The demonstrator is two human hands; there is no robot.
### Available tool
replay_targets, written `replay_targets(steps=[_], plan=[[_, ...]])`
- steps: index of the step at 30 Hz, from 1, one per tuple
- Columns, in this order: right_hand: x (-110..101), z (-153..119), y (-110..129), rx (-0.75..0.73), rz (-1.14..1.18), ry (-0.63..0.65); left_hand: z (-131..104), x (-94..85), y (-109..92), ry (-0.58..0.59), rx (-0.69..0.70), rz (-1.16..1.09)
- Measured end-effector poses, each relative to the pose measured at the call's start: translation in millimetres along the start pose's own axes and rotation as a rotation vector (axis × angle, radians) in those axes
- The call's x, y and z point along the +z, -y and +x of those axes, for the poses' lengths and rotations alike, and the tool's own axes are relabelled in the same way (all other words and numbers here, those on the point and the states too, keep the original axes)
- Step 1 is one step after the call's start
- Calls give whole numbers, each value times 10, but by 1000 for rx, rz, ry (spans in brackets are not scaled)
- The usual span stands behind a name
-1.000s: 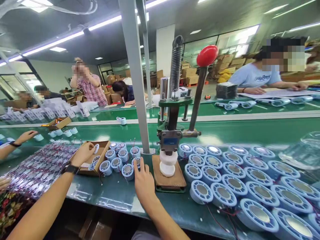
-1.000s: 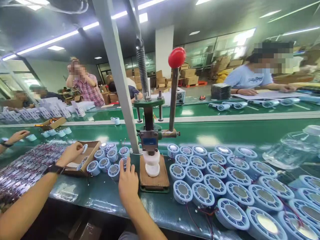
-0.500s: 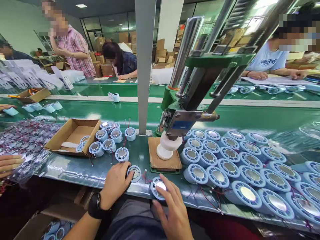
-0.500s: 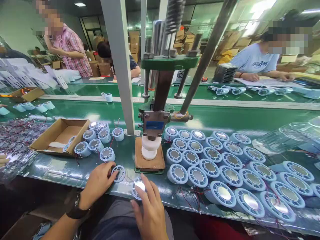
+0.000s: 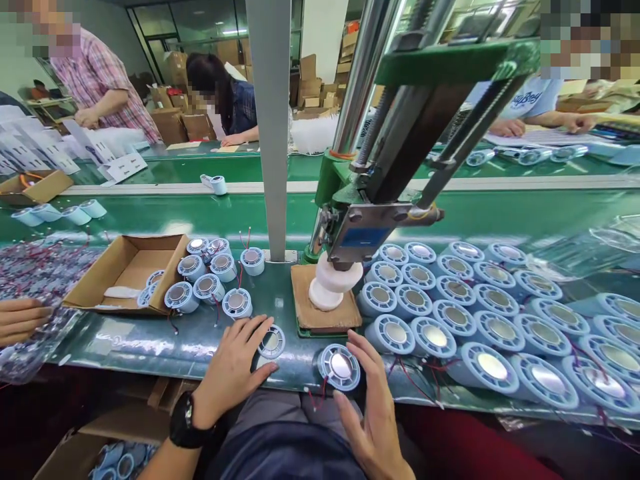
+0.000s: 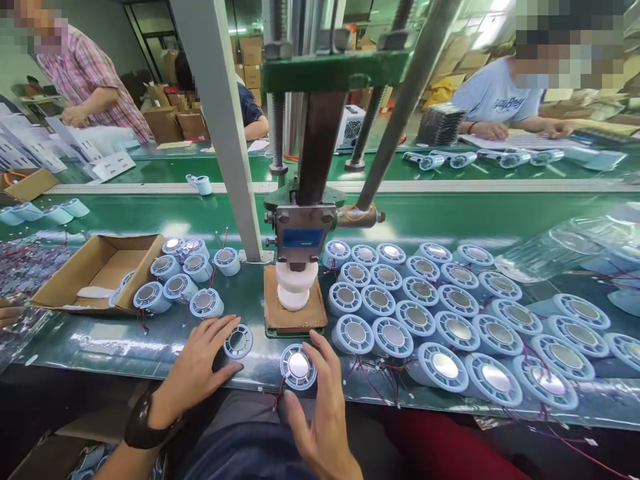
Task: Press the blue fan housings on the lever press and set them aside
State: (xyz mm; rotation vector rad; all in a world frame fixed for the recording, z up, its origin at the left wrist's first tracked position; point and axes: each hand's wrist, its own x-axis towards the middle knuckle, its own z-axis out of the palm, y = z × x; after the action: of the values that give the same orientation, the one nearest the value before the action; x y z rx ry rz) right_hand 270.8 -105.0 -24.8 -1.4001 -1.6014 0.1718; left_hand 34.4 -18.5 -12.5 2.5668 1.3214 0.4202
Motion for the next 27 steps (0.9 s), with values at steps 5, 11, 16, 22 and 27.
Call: replay_targets(steps=[5,11,16,22,27], plan=[[222,-1,34,75,-101,-121,12,35,-35,-20,-12,-5],[252,5,-5,59,-124,-110,68,8,-140,-30,-73,-79],[98,-37,-117,8,-95,3,63,86,-123,-79,-65,-84],[234,-8,-32,63,-28,2,72,87,-271,-221,-101,-258],[517,-5,20,57,56,19,76,-67,-562,-222,120,-207]])
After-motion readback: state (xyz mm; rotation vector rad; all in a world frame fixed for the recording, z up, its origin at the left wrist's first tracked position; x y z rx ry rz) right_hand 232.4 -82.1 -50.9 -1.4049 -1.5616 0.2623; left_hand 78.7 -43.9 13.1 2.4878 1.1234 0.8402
